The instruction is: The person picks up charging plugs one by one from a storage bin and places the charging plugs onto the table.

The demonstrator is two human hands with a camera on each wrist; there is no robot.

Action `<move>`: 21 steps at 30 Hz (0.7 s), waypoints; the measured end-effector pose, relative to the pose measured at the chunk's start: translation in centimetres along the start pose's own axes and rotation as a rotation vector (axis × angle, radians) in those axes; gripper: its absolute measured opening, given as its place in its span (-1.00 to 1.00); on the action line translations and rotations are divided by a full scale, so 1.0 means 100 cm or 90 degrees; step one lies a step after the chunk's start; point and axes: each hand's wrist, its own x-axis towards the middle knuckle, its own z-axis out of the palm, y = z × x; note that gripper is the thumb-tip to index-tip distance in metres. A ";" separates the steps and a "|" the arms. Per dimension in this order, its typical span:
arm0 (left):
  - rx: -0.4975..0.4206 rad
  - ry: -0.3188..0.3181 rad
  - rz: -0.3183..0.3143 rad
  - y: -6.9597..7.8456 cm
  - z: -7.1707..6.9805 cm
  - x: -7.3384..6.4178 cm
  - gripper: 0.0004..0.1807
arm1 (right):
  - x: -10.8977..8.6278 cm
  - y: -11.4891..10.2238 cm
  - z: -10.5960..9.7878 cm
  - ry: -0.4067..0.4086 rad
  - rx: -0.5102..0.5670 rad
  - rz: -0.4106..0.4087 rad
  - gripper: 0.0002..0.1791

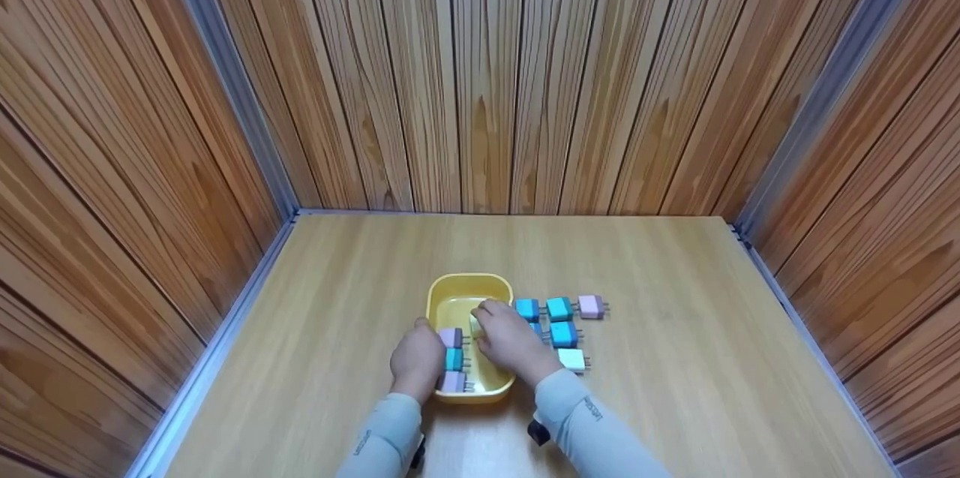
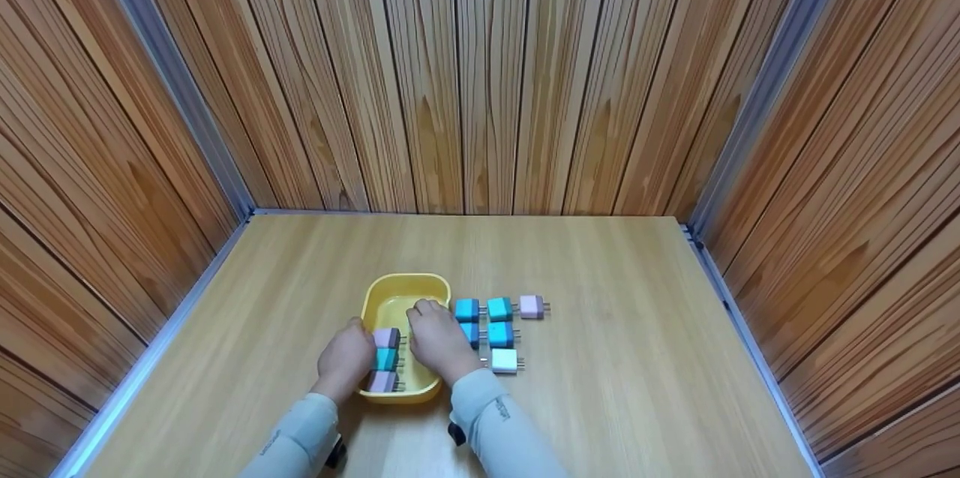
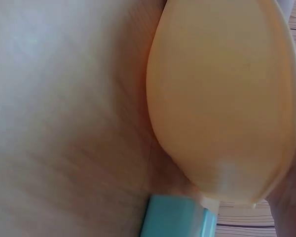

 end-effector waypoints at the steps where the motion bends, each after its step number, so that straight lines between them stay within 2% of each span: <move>1: 0.005 0.002 0.005 0.000 0.000 0.000 -0.44 | 0.001 0.000 0.001 0.001 0.002 0.004 -0.43; 5: 0.004 0.001 0.013 0.001 0.001 0.002 -0.47 | 0.006 0.001 0.005 0.009 -0.002 0.005 -0.44; 11: 0.028 0.018 0.031 0.002 -0.002 0.003 -0.49 | 0.010 0.002 0.011 0.043 -0.023 -0.036 -0.43; 14: 0.030 0.025 0.037 0.001 -0.003 0.003 -0.49 | 0.010 0.001 0.012 0.046 -0.023 -0.028 -0.41; 21: -0.011 0.012 0.023 -0.002 0.000 0.001 -0.50 | 0.007 0.001 0.017 0.032 -0.039 0.008 -0.39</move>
